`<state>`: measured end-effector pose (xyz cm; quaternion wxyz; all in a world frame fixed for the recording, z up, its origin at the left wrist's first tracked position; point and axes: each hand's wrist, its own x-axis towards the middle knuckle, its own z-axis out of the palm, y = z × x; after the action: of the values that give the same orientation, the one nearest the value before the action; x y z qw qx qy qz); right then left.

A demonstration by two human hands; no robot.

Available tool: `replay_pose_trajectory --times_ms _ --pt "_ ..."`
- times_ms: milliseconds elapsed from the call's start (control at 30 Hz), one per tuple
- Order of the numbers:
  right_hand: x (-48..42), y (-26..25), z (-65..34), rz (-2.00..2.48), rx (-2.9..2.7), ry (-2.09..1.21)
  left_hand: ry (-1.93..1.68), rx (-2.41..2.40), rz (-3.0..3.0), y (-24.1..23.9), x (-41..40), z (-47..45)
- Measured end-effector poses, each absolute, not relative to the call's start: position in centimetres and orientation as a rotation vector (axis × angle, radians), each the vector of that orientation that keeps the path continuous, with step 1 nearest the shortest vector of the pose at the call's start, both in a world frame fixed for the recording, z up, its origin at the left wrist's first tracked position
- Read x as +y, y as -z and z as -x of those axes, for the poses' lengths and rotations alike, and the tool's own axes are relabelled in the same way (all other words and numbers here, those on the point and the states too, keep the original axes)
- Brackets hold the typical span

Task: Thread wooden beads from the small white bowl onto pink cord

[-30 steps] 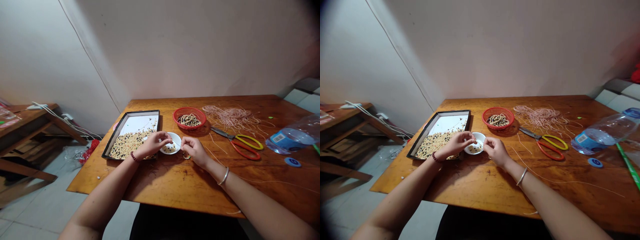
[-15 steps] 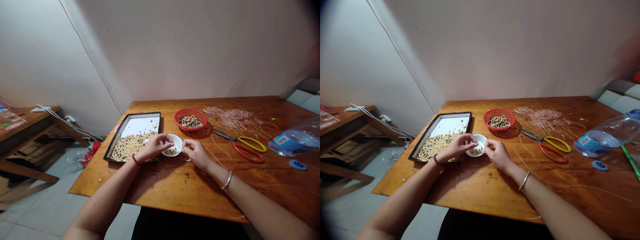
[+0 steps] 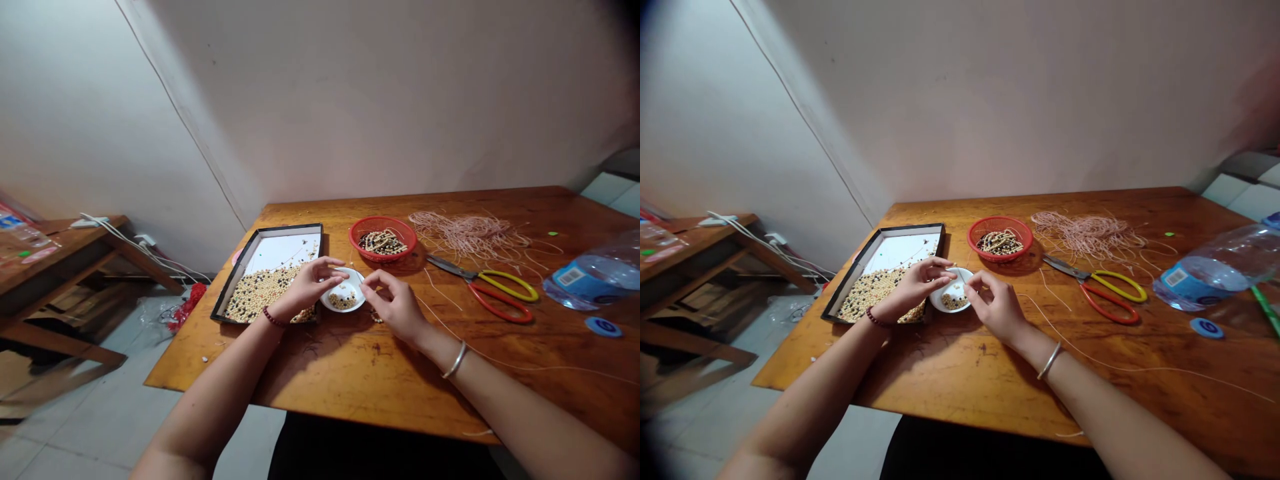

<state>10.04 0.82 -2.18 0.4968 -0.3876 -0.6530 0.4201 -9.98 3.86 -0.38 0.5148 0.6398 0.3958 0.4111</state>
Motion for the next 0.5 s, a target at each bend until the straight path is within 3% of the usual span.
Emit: replay_pose_trajectory --times_ms 500 --pt "0.9 3.0 -10.0 1.024 -1.763 -0.874 -1.059 0.967 -1.225 -1.1 3.2 9.5"
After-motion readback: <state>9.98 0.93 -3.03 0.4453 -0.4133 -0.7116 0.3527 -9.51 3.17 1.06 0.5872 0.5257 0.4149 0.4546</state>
